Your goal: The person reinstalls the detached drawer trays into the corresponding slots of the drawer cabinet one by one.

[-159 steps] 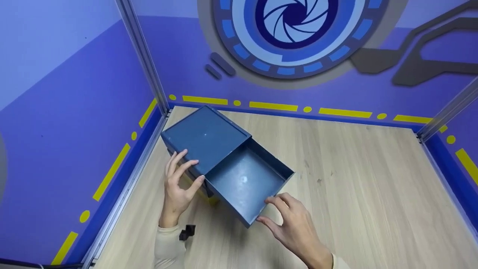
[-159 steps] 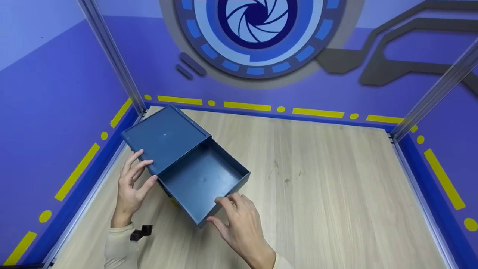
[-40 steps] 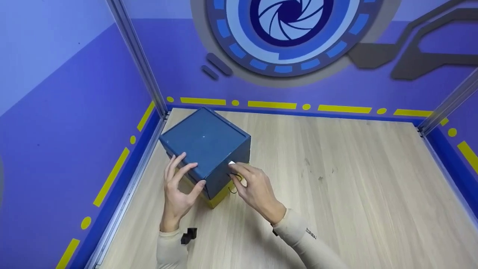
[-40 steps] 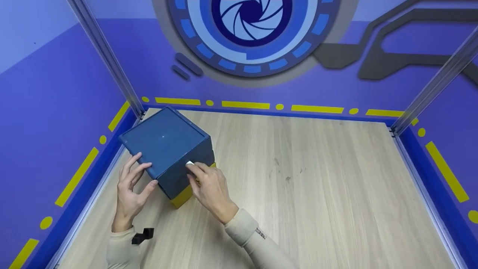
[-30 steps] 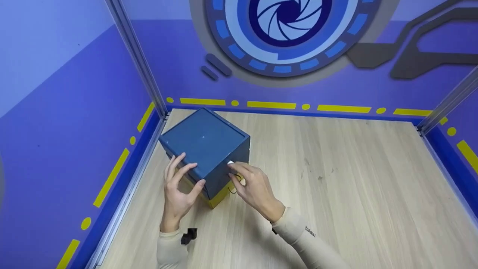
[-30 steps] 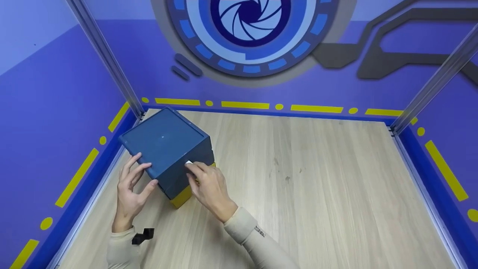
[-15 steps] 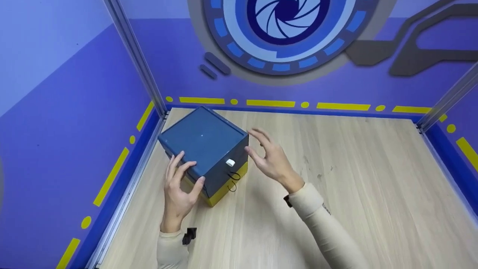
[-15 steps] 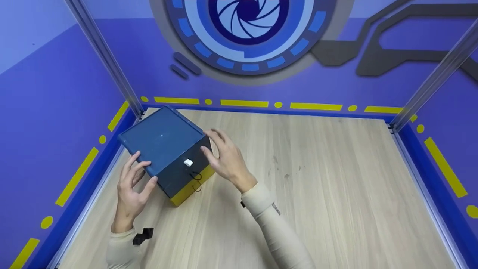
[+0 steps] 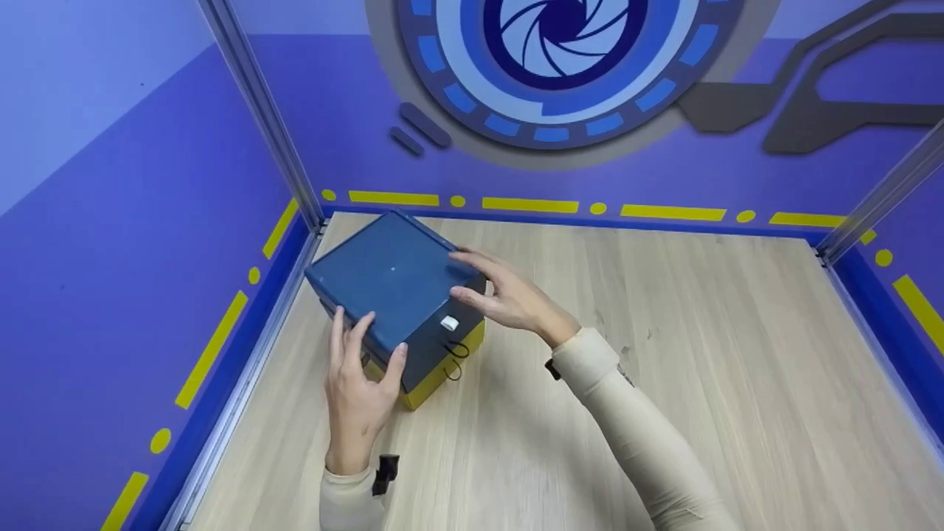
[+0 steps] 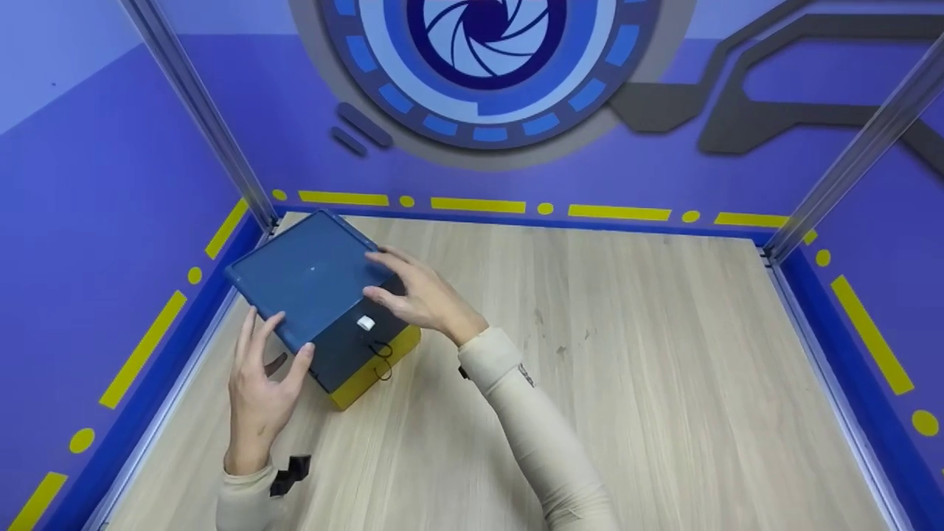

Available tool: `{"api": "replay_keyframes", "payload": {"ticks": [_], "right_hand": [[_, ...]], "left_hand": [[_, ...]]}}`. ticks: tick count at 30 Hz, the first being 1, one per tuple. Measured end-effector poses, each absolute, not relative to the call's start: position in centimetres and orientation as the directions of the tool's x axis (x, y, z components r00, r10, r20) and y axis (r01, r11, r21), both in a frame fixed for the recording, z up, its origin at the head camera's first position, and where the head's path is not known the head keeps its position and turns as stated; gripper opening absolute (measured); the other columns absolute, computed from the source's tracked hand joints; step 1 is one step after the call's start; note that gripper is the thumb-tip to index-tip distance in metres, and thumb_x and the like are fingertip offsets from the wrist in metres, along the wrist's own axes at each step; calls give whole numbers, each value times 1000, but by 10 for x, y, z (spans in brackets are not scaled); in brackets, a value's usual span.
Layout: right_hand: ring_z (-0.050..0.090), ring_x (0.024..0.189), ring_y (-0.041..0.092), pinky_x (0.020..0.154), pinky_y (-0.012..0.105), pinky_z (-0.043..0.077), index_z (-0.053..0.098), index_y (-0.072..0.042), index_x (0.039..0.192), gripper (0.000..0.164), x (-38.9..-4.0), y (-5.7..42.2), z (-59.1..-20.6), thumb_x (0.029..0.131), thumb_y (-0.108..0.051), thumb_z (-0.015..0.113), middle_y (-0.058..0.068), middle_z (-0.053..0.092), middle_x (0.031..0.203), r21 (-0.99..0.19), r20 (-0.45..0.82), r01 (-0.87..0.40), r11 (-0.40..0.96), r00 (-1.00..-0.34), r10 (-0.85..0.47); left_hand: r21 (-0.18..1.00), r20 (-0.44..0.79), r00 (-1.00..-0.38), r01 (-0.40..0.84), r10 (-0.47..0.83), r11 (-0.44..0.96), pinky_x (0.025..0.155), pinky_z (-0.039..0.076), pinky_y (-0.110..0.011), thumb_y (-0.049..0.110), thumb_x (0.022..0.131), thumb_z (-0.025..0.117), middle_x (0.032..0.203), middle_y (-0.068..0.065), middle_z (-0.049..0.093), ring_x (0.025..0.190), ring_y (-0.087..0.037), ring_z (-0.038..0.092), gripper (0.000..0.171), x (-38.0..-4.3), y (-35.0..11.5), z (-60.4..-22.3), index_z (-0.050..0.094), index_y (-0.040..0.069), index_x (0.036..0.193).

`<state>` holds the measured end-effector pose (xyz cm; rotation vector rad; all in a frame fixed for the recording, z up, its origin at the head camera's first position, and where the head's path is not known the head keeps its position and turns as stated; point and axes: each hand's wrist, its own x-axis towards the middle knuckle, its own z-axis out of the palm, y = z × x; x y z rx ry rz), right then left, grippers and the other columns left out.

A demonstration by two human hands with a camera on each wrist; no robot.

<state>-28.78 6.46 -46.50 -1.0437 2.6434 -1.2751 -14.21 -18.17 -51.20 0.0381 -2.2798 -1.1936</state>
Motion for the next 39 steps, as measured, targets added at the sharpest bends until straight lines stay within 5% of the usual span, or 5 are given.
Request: {"api": "replay_keyframes", "payload": {"ticks": [9, 20, 25, 30, 39], "right_hand": [[47, 154, 24, 116, 49, 51, 65, -24, 148, 51, -295, 73, -482, 102, -46, 70, -1, 44, 169, -718, 285, -562, 412, -776, -563], [67, 133, 28, 101, 45, 61, 73, -17, 138, 42, -279, 86, -497, 101, -35, 74, 7, 59, 157, -654, 451, -609, 449, -790, -415], [73, 122, 29, 95, 46, 62, 76, -13, 133, 38, -267, 91, -507, 100, -30, 77, 13, 64, 151, -576, 589, -657, 487, -746, -310], [72, 125, 34, 102, 50, 60, 77, -12, 129, 34, -250, 101, -514, 97, -26, 80, 17, 67, 147, -531, 666, -661, 531, -713, -221], [76, 112, 35, 89, 57, 59, 78, -13, 121, 35, -222, 125, -529, 87, -13, 88, 19, 70, 140, -470, 769, -643, 605, -635, -77]], "left_hand": [[791, 455, -844, 236, -284, 564, 109, 50, -67, 27, 91, 85, 175, -16, 28, 148, -49, 48, 59, -146, -184, -514, 65, 14, 145], [820, 416, -893, 285, -174, 496, 107, 55, -59, 26, 96, 81, 177, -12, 25, 158, -43, 35, 58, -161, -190, -515, 62, 18, 149], [799, 465, -878, 361, -113, 481, 117, 46, -61, 24, 99, 77, 176, -11, 29, 158, -40, 37, 59, -172, -190, -521, 58, 19, 154], [807, 463, -884, 393, -59, 440, 99, 60, -51, 22, 103, 72, 175, -12, 31, 155, -39, 42, 59, -182, -184, -526, 53, 21, 159], [809, 491, -869, 483, 68, 334, 100, 60, -53, 14, 105, 66, 172, -16, 37, 152, -42, 46, 57, -200, -166, -532, 51, 17, 159]]}}
